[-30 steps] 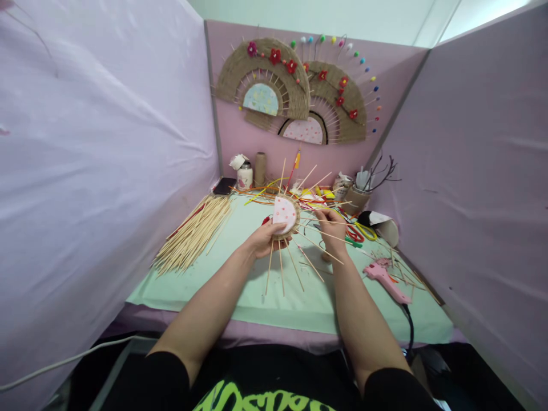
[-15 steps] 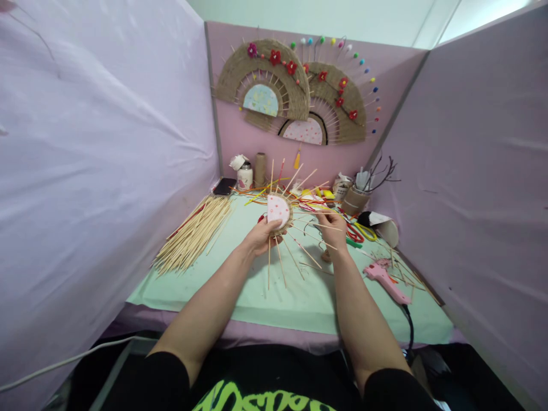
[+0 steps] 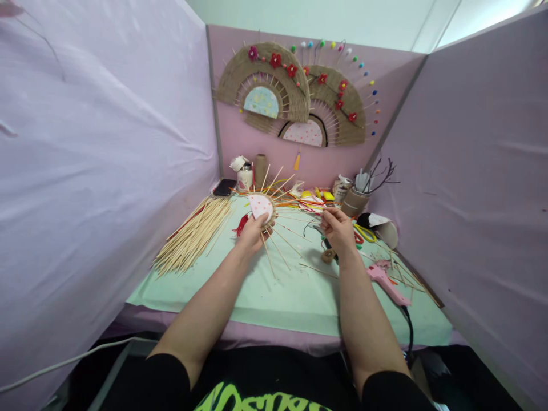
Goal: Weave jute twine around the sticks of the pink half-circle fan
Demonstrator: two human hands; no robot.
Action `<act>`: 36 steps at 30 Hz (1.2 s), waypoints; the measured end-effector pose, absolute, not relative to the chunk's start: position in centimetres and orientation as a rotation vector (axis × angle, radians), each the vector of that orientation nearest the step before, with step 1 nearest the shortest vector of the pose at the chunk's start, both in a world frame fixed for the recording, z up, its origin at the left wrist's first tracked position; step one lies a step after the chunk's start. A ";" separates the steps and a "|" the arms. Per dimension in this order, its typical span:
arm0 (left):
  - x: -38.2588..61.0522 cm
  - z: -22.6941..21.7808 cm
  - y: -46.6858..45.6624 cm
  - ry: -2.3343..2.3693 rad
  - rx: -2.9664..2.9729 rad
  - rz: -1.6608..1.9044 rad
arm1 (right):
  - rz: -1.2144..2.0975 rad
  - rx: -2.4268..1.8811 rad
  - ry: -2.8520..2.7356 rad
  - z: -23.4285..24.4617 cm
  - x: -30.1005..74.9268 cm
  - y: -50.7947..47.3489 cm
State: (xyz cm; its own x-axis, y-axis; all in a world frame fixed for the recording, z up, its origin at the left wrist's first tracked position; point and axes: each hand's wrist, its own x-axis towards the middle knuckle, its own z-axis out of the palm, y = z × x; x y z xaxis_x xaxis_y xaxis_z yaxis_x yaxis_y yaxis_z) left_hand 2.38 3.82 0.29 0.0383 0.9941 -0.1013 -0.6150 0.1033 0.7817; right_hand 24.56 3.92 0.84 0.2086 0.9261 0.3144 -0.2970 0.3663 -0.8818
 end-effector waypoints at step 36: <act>3.4 1.4 0.6 0.520 0.765 0.782 | 0.496 -1.082 -1.156 -1.3 24.1 5.7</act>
